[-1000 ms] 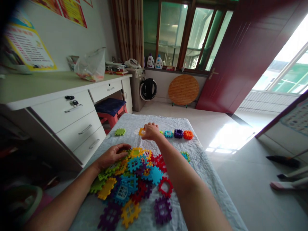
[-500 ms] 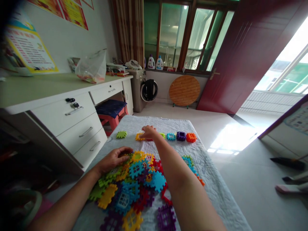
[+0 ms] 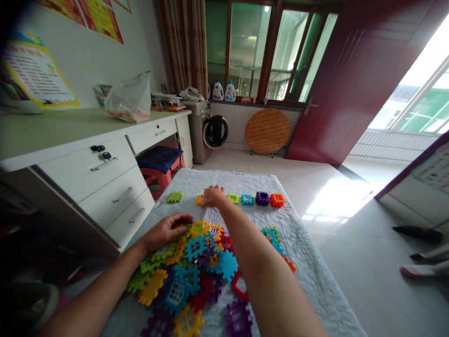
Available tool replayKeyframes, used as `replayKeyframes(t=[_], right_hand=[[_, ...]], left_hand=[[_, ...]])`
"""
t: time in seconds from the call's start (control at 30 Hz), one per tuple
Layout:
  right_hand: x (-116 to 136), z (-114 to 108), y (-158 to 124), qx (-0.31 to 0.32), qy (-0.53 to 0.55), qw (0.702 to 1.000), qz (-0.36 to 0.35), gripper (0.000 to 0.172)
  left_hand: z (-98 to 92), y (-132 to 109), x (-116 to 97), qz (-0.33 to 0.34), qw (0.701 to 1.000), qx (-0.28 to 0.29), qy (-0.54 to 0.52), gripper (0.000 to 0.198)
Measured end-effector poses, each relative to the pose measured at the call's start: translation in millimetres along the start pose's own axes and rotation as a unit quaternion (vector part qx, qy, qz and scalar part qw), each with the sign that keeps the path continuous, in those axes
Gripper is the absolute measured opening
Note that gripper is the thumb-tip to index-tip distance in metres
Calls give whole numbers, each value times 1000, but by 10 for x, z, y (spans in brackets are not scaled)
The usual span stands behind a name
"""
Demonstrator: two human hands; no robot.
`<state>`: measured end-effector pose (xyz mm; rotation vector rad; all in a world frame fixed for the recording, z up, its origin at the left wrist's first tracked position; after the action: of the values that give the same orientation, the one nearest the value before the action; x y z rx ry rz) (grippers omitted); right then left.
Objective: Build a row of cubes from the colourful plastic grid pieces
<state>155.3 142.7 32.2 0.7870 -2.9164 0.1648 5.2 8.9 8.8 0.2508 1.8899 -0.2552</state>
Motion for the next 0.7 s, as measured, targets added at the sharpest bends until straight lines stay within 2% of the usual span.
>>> replayKeyframes(t=[0.23,0.43,0.57,0.7], right_hand=[[-12,30,14,-14,7,1000,11,56],[-44,-38,-117,-83,75,994,6,69],[-324,-197,-367,-182,155,970,37,59],[-716,-267,-810,-263,216,939,47,45]], left_hand=[[-6,23,-31,-5,1000,3,-6,44],[-3,27,3,3,1000,3,-7,44],[-9,32,29,4,1000,0,1,45],[-19,57,44,5,1000,-3,9,46]])
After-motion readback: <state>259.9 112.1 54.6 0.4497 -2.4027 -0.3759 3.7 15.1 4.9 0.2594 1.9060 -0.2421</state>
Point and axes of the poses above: each hand's wrist, its own y-axis towards the middle knuckle, its own z-axis out of the palm, x = y × z, the point moved 4 cm from there along y, towards the middle knuckle
